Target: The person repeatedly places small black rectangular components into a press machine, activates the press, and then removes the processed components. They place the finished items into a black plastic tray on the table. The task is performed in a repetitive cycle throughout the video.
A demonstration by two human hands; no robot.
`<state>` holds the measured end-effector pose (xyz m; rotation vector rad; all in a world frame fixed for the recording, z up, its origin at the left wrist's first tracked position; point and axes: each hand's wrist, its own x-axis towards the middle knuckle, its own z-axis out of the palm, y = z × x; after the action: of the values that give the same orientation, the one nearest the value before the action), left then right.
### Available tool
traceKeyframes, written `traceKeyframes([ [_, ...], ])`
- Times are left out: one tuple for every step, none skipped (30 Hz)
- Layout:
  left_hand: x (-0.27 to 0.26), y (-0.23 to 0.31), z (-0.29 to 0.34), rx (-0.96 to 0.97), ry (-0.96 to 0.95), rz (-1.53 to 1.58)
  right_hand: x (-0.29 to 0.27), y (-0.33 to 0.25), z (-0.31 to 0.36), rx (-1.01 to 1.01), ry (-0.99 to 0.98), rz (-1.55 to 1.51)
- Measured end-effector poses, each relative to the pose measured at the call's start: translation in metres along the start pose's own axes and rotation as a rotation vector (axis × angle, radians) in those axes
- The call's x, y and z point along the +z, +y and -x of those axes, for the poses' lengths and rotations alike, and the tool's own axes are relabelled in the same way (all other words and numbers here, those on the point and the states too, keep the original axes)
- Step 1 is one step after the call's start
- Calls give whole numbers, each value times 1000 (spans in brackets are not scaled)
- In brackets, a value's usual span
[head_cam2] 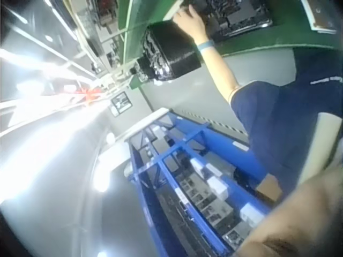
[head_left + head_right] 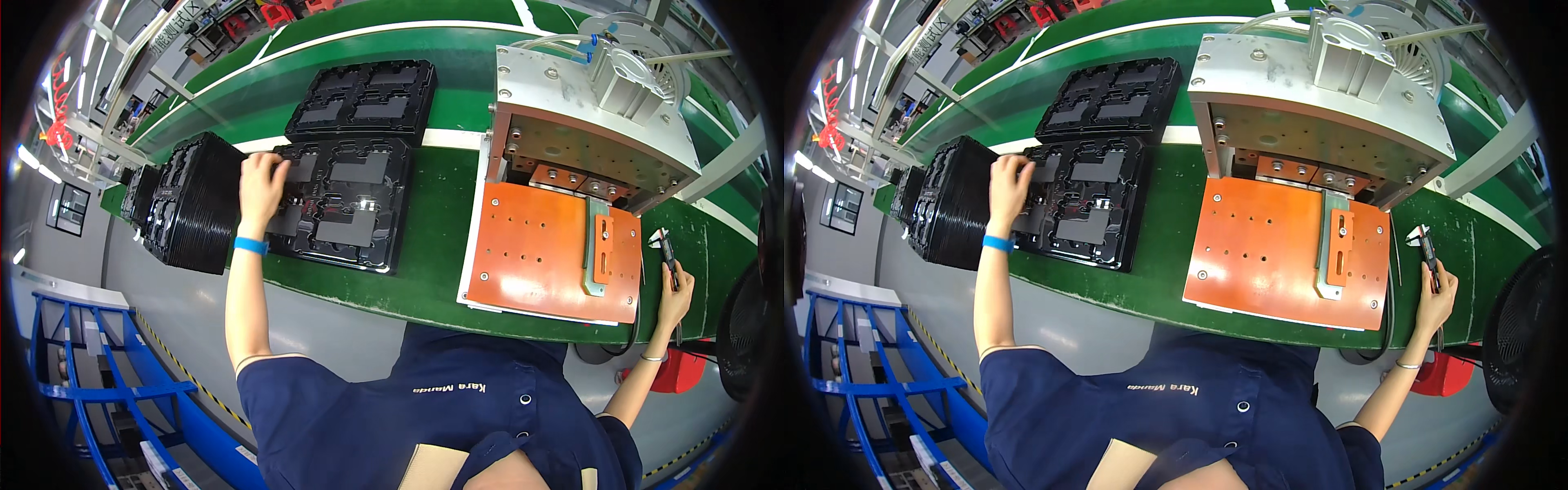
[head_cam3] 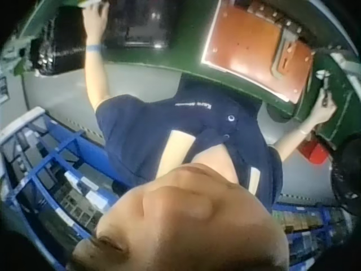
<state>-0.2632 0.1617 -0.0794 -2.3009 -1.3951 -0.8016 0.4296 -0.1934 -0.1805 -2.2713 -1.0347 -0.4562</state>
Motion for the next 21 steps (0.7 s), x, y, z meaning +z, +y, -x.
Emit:
traceKeyframes([
  [-15, 4, 0, -10, 44, -12, 0, 1, 0, -1, 1, -12],
  [-25, 9, 5, -6, 85, 5, 1, 1, 0, -5, -6, -20],
  [-33, 10, 14, -10, -9, -11, -1, -3, -1, 44, -45, -13],
  [-37, 10, 24, -13, -104, -27, -5, -8, -3, 93, -84, -6],
  [-39, 17, 34, 8, -104, -1, -7, -12, -4, 140, -123, -2],
  [-37, 25, 42, 60, -97, -17, -6, -7, -5, 89, -119, 40],
  [-37, 30, 45, 29, -139, -39, -4, 3, -6, 40, -113, 83],
  [-35, 35, 46, 2, -181, -54, -8, 5, -5, -7, -106, 134],
  [-32, 32, 47, 0, -163, 3, -8, 5, -4, -24, -94, 117],
  [-33, 25, 43, 1, -186, 41, -5, 5, -4, -38, -82, 102],
  [-30, 19, 43, 6, -195, 60, -6, 2, -3, -64, -44, 108],
  [-27, 14, 46, 13, -201, 85, -5, 6, -3, -105, -5, 91],
  [-28, 12, 47, 36, -177, 102, -9, 2, 0, -89, 28, 84],
  [-33, 13, 47, 58, -151, 115, -13, -8, 3, -74, 62, 73],
  [-42, 17, 45, 34, -91, 97, -18, -17, 5, -48, 68, 20],
  [-46, 22, 42, 8, -28, 90, -25, -27, 8, -25, 82, -25],
  [-54, 41, 33, -37, -16, 91, -36, -40, 9, -26, 84, -34],
  [-63, 69, 23, -88, -11, 91, -45, -58, 11, 1, 104, -154],
  [-68, 106, 14, -87, -7, 160, -55, -76, 10, -4, 97, -188],
  [-73, 150, 6, -88, 0, 223, -63, -94, 9, -9, 90, -228],
  [-74, 193, 0, -4, -29, 348, -70, -115, 8, -47, 108, -291],
])
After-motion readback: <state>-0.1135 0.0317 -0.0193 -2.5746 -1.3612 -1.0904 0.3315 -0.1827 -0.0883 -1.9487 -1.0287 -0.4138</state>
